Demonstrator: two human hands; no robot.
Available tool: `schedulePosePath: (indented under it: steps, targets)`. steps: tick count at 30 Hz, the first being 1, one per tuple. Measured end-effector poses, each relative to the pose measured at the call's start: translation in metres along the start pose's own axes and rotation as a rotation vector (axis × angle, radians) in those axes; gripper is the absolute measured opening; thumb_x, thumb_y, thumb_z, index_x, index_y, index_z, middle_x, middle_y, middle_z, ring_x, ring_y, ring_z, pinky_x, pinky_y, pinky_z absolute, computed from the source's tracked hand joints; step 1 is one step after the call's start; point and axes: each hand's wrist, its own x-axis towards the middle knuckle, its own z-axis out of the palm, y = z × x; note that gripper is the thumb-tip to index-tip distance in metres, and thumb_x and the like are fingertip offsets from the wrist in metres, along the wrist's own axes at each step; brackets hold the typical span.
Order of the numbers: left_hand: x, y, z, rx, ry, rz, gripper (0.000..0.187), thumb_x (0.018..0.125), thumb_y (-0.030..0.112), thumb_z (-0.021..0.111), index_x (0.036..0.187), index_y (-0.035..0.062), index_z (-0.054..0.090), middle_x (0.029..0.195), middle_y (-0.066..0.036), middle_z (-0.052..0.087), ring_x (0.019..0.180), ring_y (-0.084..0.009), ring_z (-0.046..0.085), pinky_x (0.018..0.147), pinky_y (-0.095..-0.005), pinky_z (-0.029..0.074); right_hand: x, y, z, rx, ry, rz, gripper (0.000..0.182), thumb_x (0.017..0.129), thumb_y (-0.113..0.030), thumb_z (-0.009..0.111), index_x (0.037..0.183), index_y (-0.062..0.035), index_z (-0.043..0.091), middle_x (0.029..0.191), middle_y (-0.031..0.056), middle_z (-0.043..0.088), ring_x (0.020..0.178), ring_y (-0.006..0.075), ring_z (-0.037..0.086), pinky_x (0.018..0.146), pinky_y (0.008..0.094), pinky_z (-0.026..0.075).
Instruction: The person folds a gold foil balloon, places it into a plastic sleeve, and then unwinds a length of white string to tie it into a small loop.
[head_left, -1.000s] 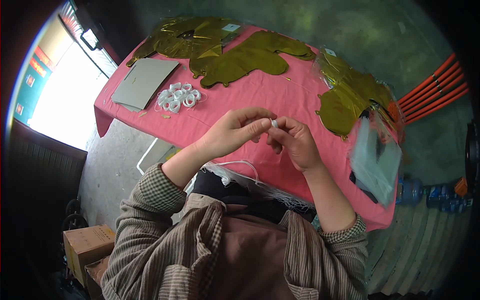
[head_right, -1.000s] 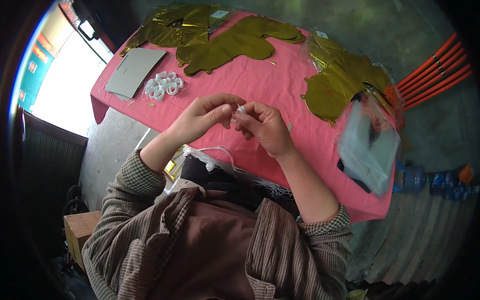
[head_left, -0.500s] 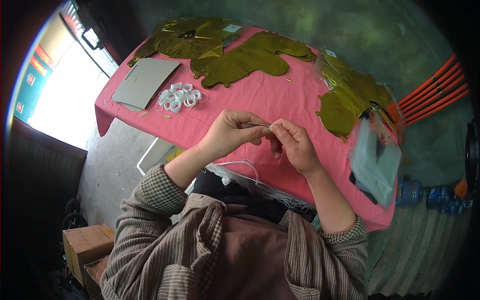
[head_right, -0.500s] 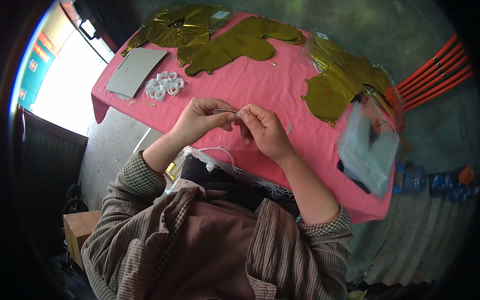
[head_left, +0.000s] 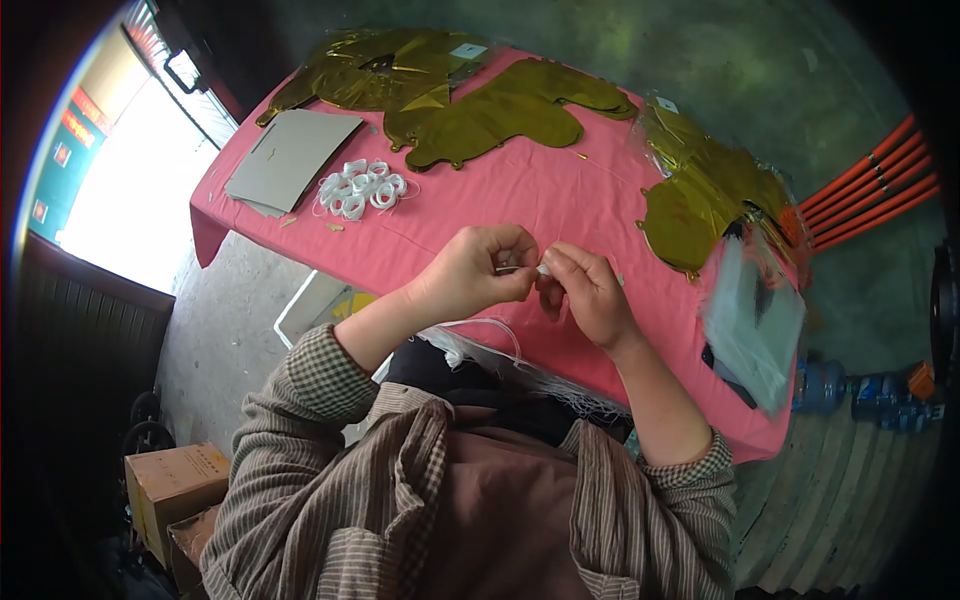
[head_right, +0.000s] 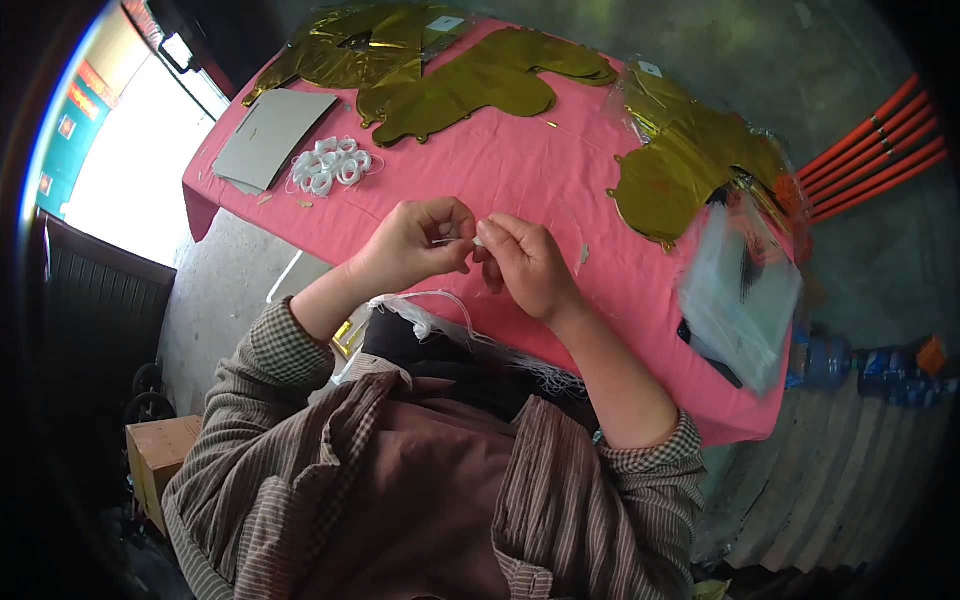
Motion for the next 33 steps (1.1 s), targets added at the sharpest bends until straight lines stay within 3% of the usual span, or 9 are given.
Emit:
schedulePosePath:
  steps: [4, 7, 11, 16, 19, 23, 27, 30, 33]
  targets:
    - [-0.006, -0.004, 0.001, 0.203, 0.015, 0.110, 0.011, 0.075, 0.000, 0.057, 0.086, -0.0007, 0.053, 0.075, -0.001, 0.056, 0.070, -0.0067, 0.056, 0.063, -0.0215, 0.048, 0.009, 0.002, 0.000, 0.291, 0.066, 0.058, 0.024, 0.094, -0.025, 0.035, 0.093, -0.0047, 0.047, 0.068, 0.0053, 0.053, 0.053, 0.0137, 0.052, 0.046, 0.0261, 0.043]
    - [-0.011, -0.003, 0.000, 0.347, -0.032, 0.270, 0.012, 0.071, -0.002, 0.057, 0.083, -0.0003, 0.053, 0.075, -0.002, 0.056, 0.069, -0.0061, 0.054, 0.063, -0.0213, 0.047, 0.009, -0.003, -0.010, 0.426, 0.041, 0.158, 0.023, 0.093, -0.027, 0.034, 0.102, -0.0077, 0.042, 0.087, 0.0113, 0.058, 0.054, 0.0181, 0.057, 0.045, 0.0265, 0.043]
    - [-0.020, 0.007, -0.038, 0.391, 0.274, 0.237, 0.009, 0.071, -0.004, 0.056, 0.078, 0.0004, 0.054, 0.074, -0.002, 0.056, 0.067, -0.0064, 0.055, 0.062, -0.0207, 0.047, -0.004, -0.006, -0.026, 0.384, 0.182, 0.125, 0.022, 0.093, -0.026, 0.037, 0.106, -0.0090, 0.043, 0.100, 0.0141, 0.059, 0.057, 0.0194, 0.060, 0.045, 0.0252, 0.044]
    - [-0.011, 0.004, -0.121, 1.057, 0.556, 0.140, 0.006, 0.074, 0.006, 0.058, 0.079, 0.0031, 0.058, 0.080, -0.008, 0.059, 0.069, -0.0193, 0.058, 0.065, -0.0295, 0.048, -0.043, 0.002, -0.066, 0.219, 0.204, 0.097, 0.019, 0.092, -0.020, 0.042, 0.104, -0.0068, 0.047, 0.092, 0.0107, 0.060, 0.059, 0.0146, 0.060, 0.049, 0.0227, 0.045]
    - [-0.008, -0.027, -0.158, 1.434, 0.383, 0.046, 0.010, 0.074, 0.009, 0.056, 0.081, 0.0042, 0.061, 0.086, -0.009, 0.060, 0.080, -0.0252, 0.057, 0.072, -0.0349, 0.047, -0.066, 0.001, -0.076, 0.115, 0.226, 0.031, 0.016, 0.091, -0.016, 0.042, 0.099, -0.0039, 0.050, 0.085, 0.0091, 0.060, 0.060, 0.0132, 0.058, 0.052, 0.0231, 0.045]
    - [-0.019, -0.028, -0.167, 1.326, 0.332, 0.084, 0.016, 0.073, 0.007, 0.054, 0.084, 0.0055, 0.065, 0.089, -0.010, 0.060, 0.091, -0.0250, 0.055, 0.078, -0.0363, 0.045, -0.099, 0.000, -0.085, 0.030, 0.331, -0.030, 0.014, 0.091, -0.011, 0.044, 0.097, -0.0015, 0.052, 0.080, 0.0088, 0.060, 0.061, 0.0129, 0.056, 0.055, 0.0230, 0.045]
    - [-0.029, -0.015, -0.175, 1.152, 0.527, 0.063, 0.021, 0.073, 0.006, 0.055, 0.092, 0.0036, 0.065, 0.094, -0.013, 0.060, 0.092, -0.0282, 0.056, 0.081, -0.0359, 0.045, -0.128, -0.003, -0.102, -0.044, 0.465, -0.039, 0.014, 0.091, -0.011, 0.043, 0.095, -0.0010, 0.052, 0.078, 0.0084, 0.060, 0.060, 0.0123, 0.056, 0.055, 0.0225, 0.045]
    - [-0.025, -0.027, -0.173, 1.017, 0.662, -0.001, 0.029, 0.078, 0.018, 0.057, 0.104, 0.0064, 0.062, 0.108, -0.015, 0.057, 0.102, -0.0301, 0.052, 0.089, -0.0370, 0.041, -0.143, -0.005, -0.117, -0.064, 0.543, -0.047, 0.013, 0.090, -0.008, 0.045, 0.094, 0.0004, 0.054, 0.077, 0.0068, 0.060, 0.060, 0.0096, 0.055, 0.056, 0.0206, 0.044]
    - [-0.016, -0.054, -0.162, 1.209, 0.668, -0.049, 0.054, 0.082, 0.043, 0.053, 0.127, 0.0130, 0.046, 0.137, -0.017, 0.034, 0.129, -0.0331, 0.028, 0.104, -0.0451, 0.020, -0.155, -0.013, -0.120, -0.191, 0.554, -0.019, 0.014, 0.091, -0.011, 0.045, 0.091, -0.0007, 0.054, 0.074, 0.0065, 0.058, 0.059, 0.0094, 0.053, 0.054, 0.0210, 0.042]
